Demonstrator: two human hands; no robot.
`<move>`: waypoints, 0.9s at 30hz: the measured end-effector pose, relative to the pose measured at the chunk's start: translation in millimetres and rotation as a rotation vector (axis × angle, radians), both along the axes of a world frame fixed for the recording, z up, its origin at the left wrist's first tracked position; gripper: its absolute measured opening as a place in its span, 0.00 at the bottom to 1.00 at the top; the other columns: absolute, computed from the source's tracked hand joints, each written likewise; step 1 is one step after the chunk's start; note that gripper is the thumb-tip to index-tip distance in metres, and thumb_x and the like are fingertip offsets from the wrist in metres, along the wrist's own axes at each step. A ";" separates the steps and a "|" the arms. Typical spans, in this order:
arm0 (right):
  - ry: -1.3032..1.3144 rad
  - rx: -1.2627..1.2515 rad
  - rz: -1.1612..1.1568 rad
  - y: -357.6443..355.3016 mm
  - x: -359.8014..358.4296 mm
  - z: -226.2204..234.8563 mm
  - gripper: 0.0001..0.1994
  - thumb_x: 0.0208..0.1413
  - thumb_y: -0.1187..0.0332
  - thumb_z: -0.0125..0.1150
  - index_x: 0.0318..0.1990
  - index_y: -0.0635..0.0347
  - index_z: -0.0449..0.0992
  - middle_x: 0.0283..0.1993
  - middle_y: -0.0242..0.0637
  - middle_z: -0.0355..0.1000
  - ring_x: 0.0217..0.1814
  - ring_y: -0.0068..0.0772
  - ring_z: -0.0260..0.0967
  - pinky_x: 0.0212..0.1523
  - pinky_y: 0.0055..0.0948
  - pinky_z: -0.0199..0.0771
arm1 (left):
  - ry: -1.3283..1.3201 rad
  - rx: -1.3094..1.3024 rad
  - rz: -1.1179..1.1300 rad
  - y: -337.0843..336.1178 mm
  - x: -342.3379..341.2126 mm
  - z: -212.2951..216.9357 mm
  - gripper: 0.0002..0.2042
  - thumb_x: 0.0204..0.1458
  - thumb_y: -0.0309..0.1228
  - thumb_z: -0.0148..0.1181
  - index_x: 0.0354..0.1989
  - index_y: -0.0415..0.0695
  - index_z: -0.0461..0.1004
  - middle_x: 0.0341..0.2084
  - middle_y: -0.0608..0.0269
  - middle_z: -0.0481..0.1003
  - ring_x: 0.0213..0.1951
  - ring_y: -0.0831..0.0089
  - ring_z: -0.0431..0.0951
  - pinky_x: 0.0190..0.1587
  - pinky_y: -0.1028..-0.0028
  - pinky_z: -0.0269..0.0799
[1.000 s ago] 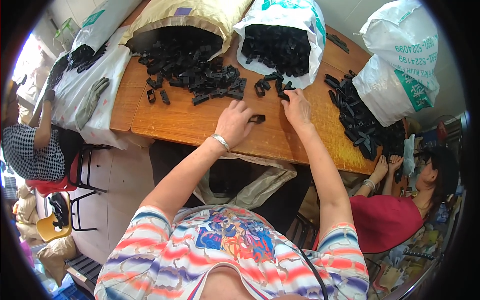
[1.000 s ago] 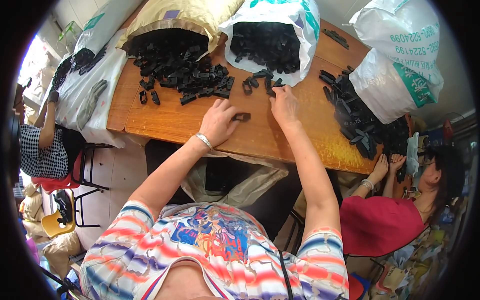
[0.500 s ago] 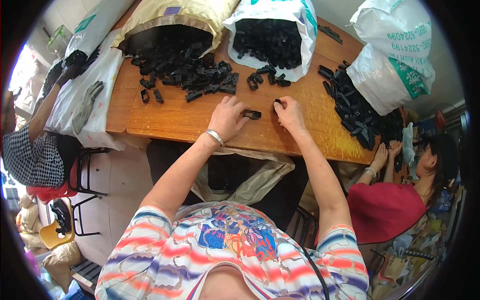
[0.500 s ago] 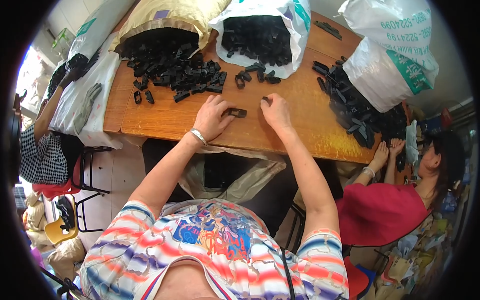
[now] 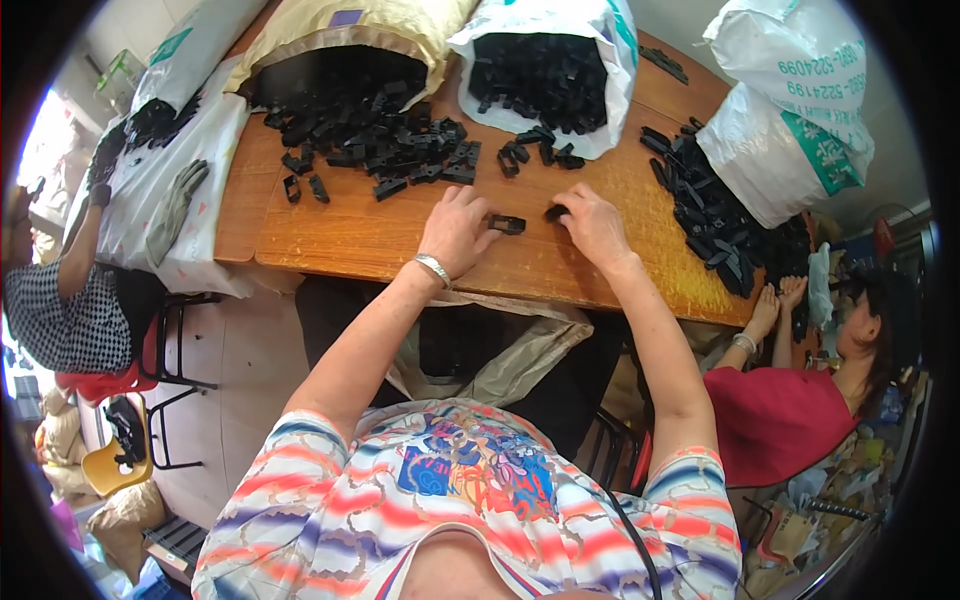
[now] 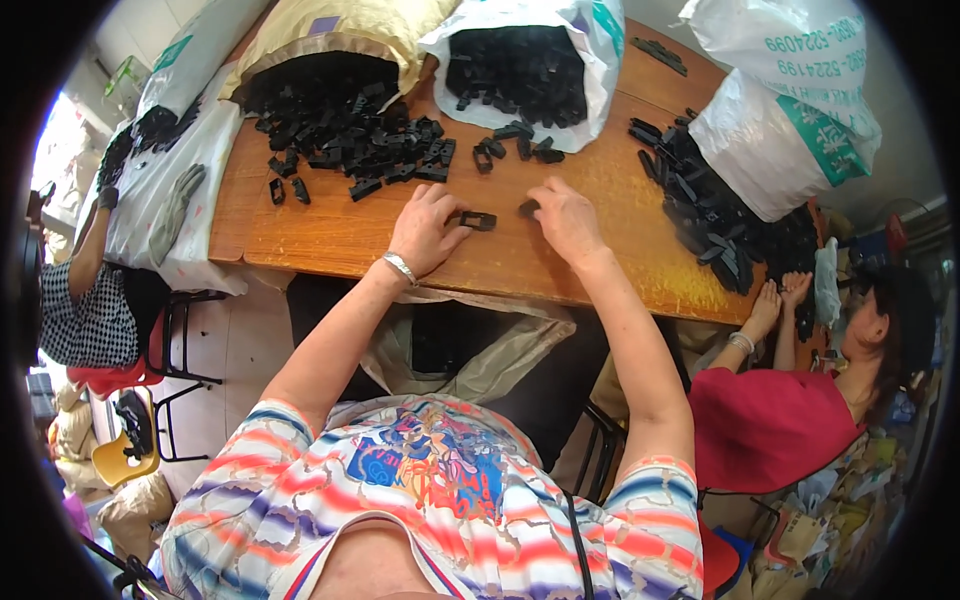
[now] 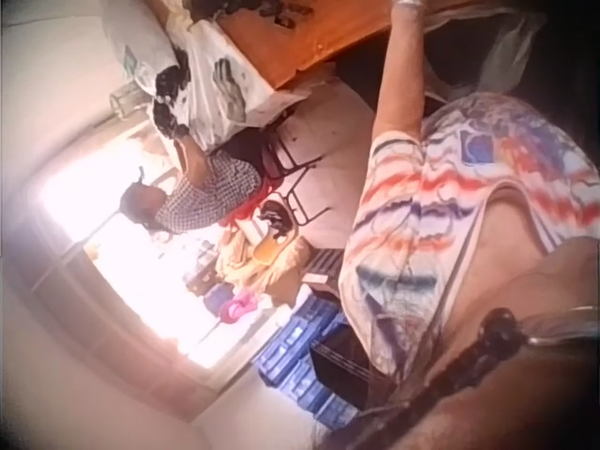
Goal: Sorting and inspecting small black plastic components from bags at a workshop table.
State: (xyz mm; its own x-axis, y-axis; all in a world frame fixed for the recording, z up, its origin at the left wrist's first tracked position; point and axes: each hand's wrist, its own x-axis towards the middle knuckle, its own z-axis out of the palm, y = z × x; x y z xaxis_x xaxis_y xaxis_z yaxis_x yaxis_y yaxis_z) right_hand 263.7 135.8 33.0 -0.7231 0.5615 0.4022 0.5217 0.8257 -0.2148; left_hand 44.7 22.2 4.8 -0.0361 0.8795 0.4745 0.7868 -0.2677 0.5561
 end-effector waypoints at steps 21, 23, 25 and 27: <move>-0.070 0.115 0.055 -56.2 -44.3 -13.0 0.18 0.47 0.74 0.64 0.47 0.67 0.74 0.41 0.42 0.66 0.43 0.42 0.71 0.39 0.34 0.75 | 0.011 -0.016 -0.018 5.1 -1.7 -6.2 0.12 0.40 0.29 0.68 0.33 0.41 0.76 0.35 0.56 0.72 0.44 0.54 0.69 0.47 0.61 0.70; -0.097 0.128 0.054 -53.4 -43.6 -19.8 0.18 0.49 0.73 0.62 0.48 0.69 0.73 0.41 0.43 0.66 0.43 0.42 0.71 0.40 0.33 0.76 | 0.009 -0.056 -0.003 1.6 0.2 -4.0 0.12 0.40 0.29 0.69 0.34 0.40 0.77 0.35 0.56 0.72 0.44 0.53 0.70 0.47 0.61 0.70; -0.179 0.204 0.063 -52.4 -44.5 -19.7 0.12 0.51 0.72 0.56 0.43 0.63 0.72 0.39 0.41 0.65 0.42 0.41 0.71 0.38 0.34 0.76 | 0.009 -0.044 -0.010 5.0 -0.7 -4.5 0.12 0.40 0.30 0.69 0.34 0.40 0.77 0.35 0.56 0.72 0.44 0.53 0.69 0.47 0.61 0.70; -0.240 0.245 0.053 -53.8 -46.4 -20.2 0.12 0.51 0.73 0.56 0.43 0.63 0.73 0.39 0.42 0.65 0.41 0.41 0.71 0.38 0.34 0.76 | 0.011 -0.037 -0.009 5.5 -1.9 -5.8 0.13 0.40 0.30 0.69 0.35 0.40 0.77 0.35 0.56 0.72 0.44 0.53 0.69 0.48 0.62 0.69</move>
State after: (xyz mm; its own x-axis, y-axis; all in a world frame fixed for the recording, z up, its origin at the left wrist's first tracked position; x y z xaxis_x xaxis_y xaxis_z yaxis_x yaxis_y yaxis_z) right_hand 217.3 82.0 12.9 -0.8390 0.4285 0.3353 0.4884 0.8648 0.1167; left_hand 42.8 27.7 -1.0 -0.0229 0.8969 0.4415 0.7902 -0.2543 0.5576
